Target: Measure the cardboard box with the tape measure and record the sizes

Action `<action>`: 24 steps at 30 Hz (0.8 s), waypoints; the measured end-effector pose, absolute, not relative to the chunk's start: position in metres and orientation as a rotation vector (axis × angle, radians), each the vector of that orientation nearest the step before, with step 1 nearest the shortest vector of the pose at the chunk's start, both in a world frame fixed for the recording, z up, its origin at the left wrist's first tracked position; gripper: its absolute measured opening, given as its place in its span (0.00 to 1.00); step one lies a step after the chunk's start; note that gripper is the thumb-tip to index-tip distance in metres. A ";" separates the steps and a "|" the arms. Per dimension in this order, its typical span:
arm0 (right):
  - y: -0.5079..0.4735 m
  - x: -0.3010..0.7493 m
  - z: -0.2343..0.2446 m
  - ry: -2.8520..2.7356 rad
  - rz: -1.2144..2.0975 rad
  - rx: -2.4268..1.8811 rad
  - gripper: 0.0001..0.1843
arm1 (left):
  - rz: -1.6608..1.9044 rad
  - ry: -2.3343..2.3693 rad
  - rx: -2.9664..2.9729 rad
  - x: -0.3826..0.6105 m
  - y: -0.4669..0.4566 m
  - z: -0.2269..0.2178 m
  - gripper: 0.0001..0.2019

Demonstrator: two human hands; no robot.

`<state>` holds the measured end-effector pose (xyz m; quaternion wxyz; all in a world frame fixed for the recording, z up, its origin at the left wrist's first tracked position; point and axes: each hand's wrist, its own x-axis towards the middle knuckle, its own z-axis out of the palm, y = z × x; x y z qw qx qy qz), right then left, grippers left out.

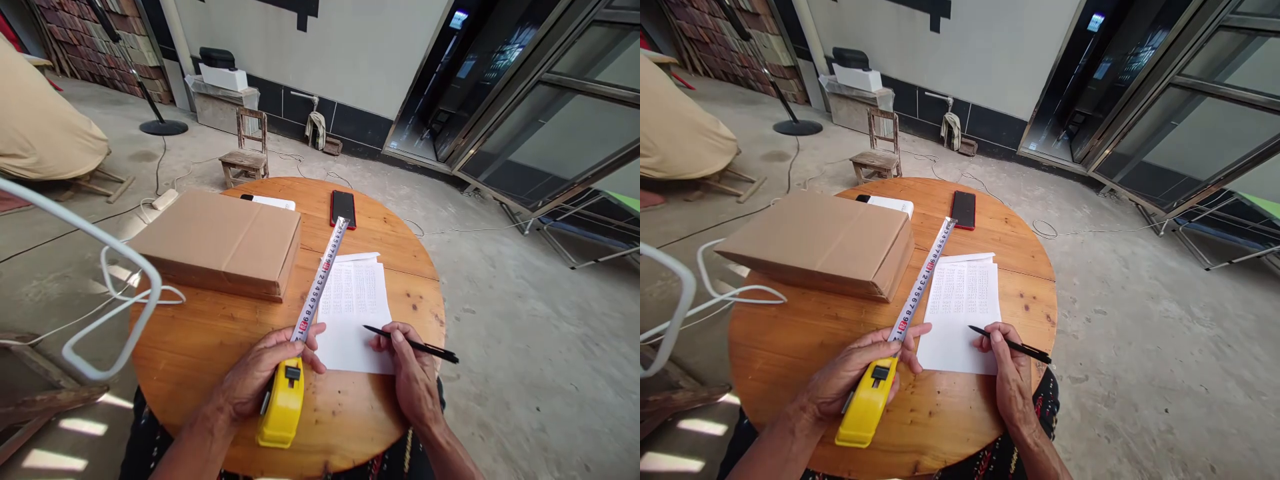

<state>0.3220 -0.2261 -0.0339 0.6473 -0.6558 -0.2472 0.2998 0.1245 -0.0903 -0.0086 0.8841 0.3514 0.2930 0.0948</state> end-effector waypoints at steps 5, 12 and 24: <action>-0.226 0.326 -0.030 -0.573 0.684 -1.570 0.11 | 0.201 0.638 0.751 0.126 -0.090 -0.006 0.06; -0.227 0.327 -0.029 -0.641 0.685 -1.514 0.09 | 0.210 0.650 0.760 0.127 -0.090 -0.004 0.05; -0.196 0.312 -0.003 -0.823 0.579 -1.512 0.07 | 0.208 0.639 0.725 0.127 -0.089 -0.004 0.05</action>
